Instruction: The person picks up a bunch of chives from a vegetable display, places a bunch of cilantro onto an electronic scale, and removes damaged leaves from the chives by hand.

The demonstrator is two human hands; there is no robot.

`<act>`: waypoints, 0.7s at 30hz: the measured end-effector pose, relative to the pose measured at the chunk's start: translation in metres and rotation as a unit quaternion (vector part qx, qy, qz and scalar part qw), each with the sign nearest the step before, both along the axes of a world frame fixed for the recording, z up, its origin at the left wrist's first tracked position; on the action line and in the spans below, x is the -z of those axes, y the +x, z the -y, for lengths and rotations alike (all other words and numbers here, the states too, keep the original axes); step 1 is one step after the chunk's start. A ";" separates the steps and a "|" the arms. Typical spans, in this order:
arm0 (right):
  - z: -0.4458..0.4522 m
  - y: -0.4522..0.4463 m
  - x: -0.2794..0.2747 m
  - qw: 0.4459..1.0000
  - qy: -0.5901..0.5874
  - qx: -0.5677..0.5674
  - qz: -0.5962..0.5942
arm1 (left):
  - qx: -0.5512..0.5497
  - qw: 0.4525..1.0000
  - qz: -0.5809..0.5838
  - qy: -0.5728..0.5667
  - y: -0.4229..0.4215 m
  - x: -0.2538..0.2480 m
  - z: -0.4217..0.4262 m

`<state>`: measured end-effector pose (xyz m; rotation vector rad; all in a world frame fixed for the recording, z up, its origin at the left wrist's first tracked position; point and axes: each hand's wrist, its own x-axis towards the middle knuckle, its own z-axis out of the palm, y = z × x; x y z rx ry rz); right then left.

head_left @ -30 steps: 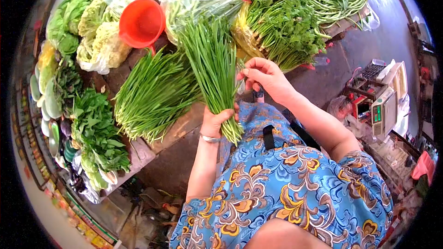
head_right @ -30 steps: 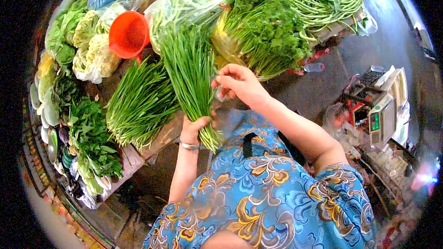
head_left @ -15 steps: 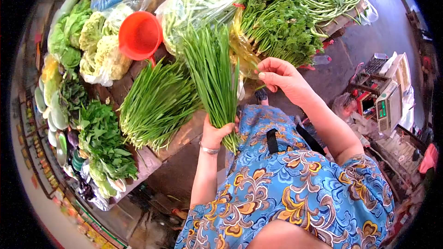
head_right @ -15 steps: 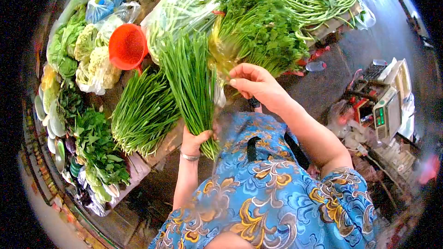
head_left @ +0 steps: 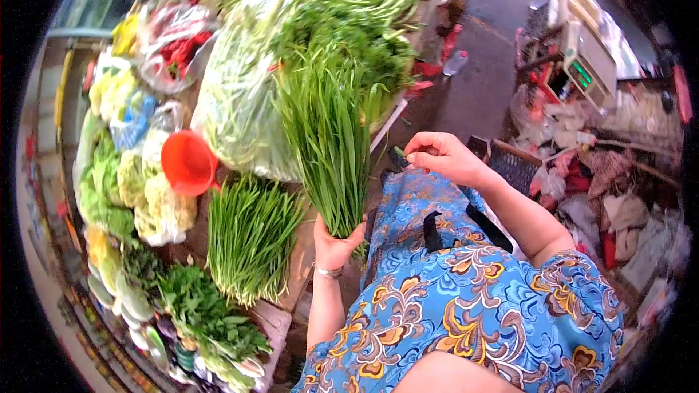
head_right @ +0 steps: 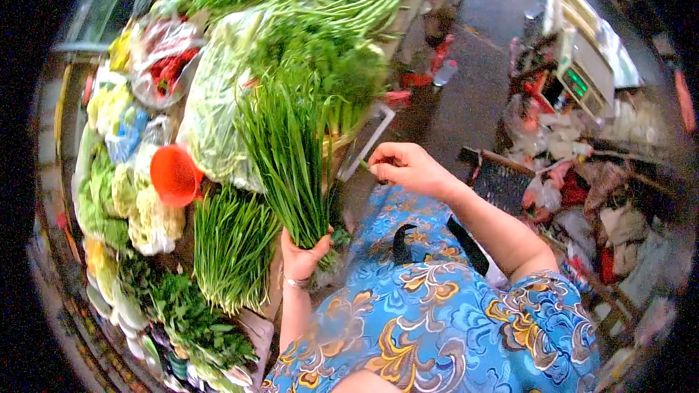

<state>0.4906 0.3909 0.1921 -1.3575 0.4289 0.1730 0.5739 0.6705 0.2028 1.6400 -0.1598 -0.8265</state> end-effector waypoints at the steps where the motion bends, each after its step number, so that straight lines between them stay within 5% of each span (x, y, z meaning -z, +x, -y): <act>1: 0.000 -0.012 -0.001 0.999 0.000 0.036 -0.009 | 0.016 0.999 -0.040 -0.016 0.000 -0.005 0.006; 6: 0.005 -0.065 0.006 0.990 0.027 0.130 -0.045 | 0.160 0.985 0.056 -0.024 -0.004 -0.022 0.041; 10: 0.007 -0.106 0.005 0.979 0.028 0.198 -0.036 | 0.201 0.978 0.026 -0.051 -0.015 -0.032 0.078; 13: 0.022 -0.132 0.018 0.975 -0.014 0.211 -0.061 | 0.299 0.919 0.254 0.041 -0.019 -0.030 0.117; 21: 0.095 -0.193 0.029 0.951 0.030 0.293 -0.089 | 0.338 0.916 0.215 0.039 -0.062 0.006 0.232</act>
